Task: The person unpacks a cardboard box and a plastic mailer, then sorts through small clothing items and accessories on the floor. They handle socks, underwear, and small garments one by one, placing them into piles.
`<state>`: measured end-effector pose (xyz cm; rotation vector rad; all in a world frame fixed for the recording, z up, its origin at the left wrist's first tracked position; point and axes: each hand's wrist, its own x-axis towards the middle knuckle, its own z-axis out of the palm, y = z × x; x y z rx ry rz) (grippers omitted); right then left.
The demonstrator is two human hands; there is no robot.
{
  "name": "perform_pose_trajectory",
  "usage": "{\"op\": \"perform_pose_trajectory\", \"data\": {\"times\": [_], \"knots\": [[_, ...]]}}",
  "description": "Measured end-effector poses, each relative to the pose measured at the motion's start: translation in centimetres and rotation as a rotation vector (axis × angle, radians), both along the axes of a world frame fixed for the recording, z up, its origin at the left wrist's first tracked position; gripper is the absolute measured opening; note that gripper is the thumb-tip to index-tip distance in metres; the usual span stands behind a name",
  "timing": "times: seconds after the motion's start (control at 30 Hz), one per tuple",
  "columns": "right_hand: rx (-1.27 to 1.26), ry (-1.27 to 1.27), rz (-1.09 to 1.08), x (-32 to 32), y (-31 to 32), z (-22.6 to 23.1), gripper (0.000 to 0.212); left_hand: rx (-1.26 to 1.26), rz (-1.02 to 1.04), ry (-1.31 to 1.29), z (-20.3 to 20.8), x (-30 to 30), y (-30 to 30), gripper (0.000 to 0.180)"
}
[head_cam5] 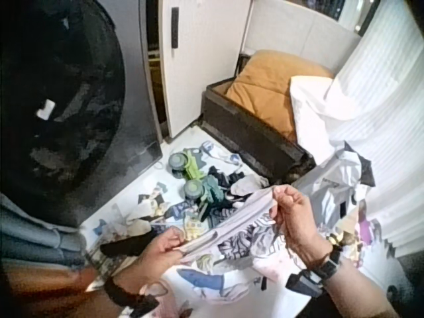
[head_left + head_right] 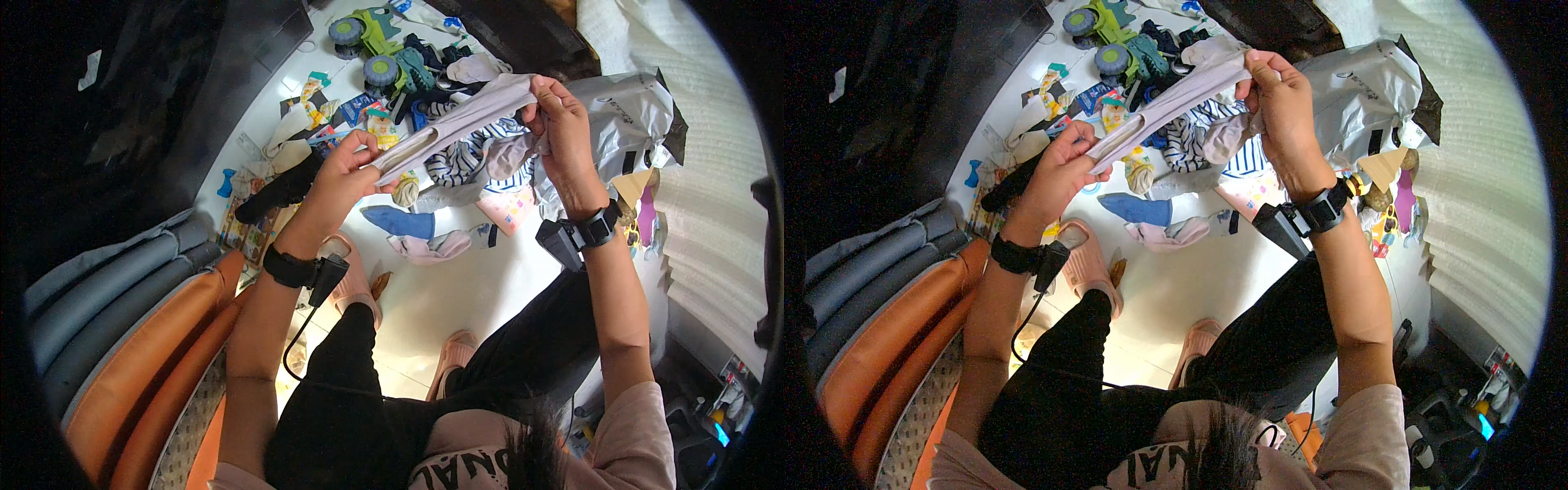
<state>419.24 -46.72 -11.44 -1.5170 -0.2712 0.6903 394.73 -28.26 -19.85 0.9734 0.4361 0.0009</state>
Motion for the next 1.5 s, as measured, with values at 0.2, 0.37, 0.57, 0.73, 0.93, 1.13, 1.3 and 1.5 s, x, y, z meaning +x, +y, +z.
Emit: {"op": "perform_pose_trajectory", "data": {"times": [0.2, 0.37, 0.57, 0.73, 0.93, 1.13, 1.3, 1.5], "knots": [[-0.172, -0.085, 0.177, -3.1, 0.8, 0.2, 0.016, 0.244, -0.035, 0.015, 1.1, 1.6, 0.2, 0.024], [-0.194, 0.006, 0.356, -4.6, 1.0, 0.9, 0.017, 0.842, 0.071, -0.223, 3.3, 2.9, -2.1, 0.042], [0.001, 0.091, 0.452, -5.1, 1.0, 1.1, 0.029, 0.531, -0.017, 0.025, 3.1, 4.8, -3.6, 0.024], [-0.073, 0.106, 0.245, -3.2, 0.4, 1.2, 0.036, 0.221, 0.146, -0.109, 1.2, 3.8, -3.2, 0.012], [0.04, 0.333, 0.159, -3.4, 0.0, 0.7, 0.012, 0.247, 0.161, -0.082, 1.3, 3.2, -3.1, 0.014], [0.148, 0.403, 0.182, -4.0, 0.1, 0.3, 0.027, 0.305, 0.252, -0.096, 2.4, 2.8, -3.7, 0.02], [0.2, 0.391, 0.259, -4.2, 0.1, 0.9, 0.032, 0.533, 0.43, -0.066, 2.0, 2.6, -2.9, 0.025], [0.193, 0.31, 0.372, -4.5, 0.2, 1.8, 0.036, 0.582, 0.592, -0.05, 2.4, 2.5, -1.0, 0.032]]}}
